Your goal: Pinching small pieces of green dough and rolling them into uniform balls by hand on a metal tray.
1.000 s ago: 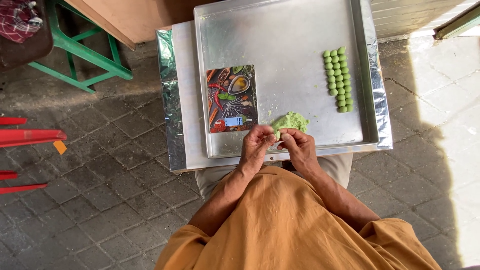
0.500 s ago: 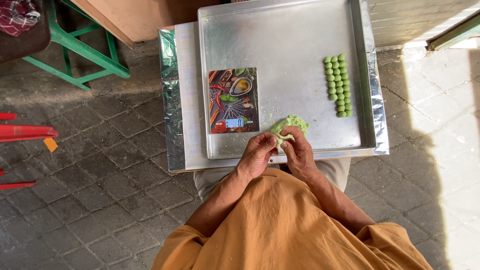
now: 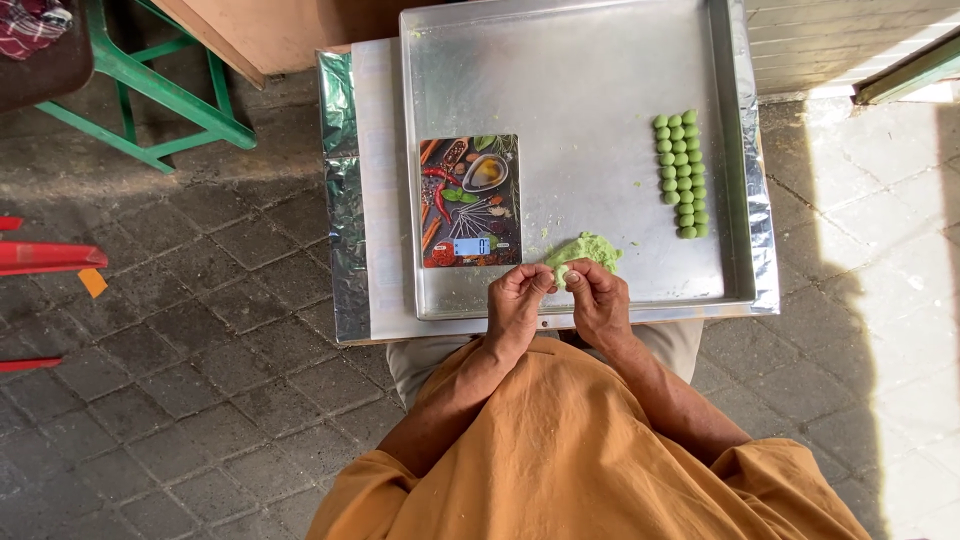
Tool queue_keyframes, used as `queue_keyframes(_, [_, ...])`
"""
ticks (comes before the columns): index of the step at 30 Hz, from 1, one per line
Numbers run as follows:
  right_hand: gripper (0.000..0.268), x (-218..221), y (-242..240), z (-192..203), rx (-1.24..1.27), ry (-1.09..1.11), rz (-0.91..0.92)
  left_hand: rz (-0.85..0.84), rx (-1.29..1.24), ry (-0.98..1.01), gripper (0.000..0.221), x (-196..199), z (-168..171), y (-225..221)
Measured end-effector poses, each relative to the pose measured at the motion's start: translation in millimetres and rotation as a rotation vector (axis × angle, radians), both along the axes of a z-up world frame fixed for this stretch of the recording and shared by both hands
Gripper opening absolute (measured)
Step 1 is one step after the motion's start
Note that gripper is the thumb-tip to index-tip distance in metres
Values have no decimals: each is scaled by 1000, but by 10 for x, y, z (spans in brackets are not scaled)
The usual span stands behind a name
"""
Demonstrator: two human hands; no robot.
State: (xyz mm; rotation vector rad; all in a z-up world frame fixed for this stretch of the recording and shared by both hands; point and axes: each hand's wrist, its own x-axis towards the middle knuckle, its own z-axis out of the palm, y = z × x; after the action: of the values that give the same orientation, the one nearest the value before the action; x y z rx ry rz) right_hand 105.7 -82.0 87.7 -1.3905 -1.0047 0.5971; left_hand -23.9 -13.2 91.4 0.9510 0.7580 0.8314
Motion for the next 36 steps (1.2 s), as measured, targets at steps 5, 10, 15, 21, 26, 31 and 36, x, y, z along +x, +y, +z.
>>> queue_keyframes(5, [20,-165,4,346,62,85,6,61,214,132,23,23,221,79])
queue_keyframes(10, [13,-55,-31,244,121,-101,-27,-15,180,87,27,-2,215,-38])
queue_keyframes(15, [12,99,-36,74,173,-288,-14,-33,114,69,24,10,92,1])
queue_keyframes(21, [23,168,-30,-14,74,-41,93,-119,47,6,28,83,-16,59])
queue_keyframes(26, [21,152,-52,-62,26,251,172,-133,192,-73,38,83,97,9])
queue_keyframes(31, [16,85,-56,-76,-80,451,35,-107,278,-87,24,73,53,35])
queue_keyframes(36, [17,-101,7,194,-104,605,-151,-27,276,6,24,96,107,86])
